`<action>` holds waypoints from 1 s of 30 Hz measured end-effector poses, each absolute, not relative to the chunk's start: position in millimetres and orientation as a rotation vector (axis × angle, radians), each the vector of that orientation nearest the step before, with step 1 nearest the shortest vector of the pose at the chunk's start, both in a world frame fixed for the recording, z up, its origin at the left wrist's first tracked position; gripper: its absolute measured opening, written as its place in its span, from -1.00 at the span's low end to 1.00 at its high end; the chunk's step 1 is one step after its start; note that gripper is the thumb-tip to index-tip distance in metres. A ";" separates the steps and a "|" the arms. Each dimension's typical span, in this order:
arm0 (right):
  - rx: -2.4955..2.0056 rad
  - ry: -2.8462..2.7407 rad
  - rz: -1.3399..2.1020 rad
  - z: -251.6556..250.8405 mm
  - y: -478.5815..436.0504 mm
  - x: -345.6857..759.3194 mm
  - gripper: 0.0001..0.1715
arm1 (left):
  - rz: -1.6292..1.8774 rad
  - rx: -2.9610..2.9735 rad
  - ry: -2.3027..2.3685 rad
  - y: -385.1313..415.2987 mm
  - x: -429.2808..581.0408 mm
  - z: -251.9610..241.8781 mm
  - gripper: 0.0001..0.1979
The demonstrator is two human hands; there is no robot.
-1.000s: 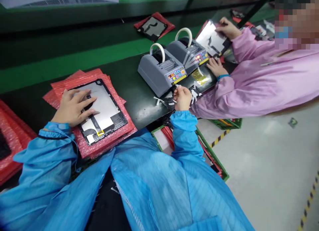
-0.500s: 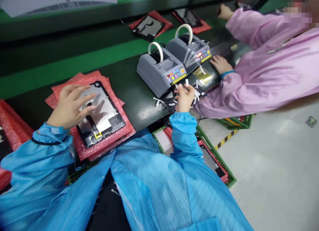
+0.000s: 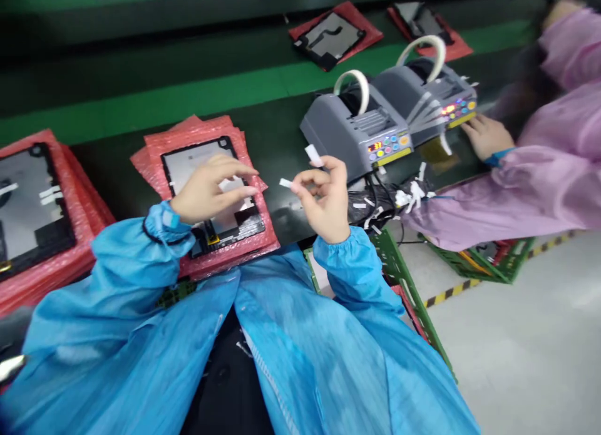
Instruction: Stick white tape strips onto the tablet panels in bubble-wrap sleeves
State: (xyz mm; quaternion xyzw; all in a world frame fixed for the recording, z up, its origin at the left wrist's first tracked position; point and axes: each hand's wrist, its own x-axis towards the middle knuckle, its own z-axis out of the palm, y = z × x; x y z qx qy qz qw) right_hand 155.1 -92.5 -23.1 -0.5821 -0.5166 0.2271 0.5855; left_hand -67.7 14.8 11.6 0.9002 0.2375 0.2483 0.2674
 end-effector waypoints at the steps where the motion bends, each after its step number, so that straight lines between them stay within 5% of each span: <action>1: -1.349 -1.258 0.608 -20.3 -87.2 142.5 -0.34 | 0.673 2.393 0.636 12.9 -64.8 10.7 -0.60; 14: -1.293 -1.338 1.054 -27.8 -37.0 121.3 -0.25 | 0.600 2.100 1.013 17.2 -78.6 -1.0 -0.77; 30: -1.502 -1.327 1.120 -56.6 -11.8 114.0 -0.32 | 0.150 2.211 1.486 10.2 -60.8 -5.3 -0.79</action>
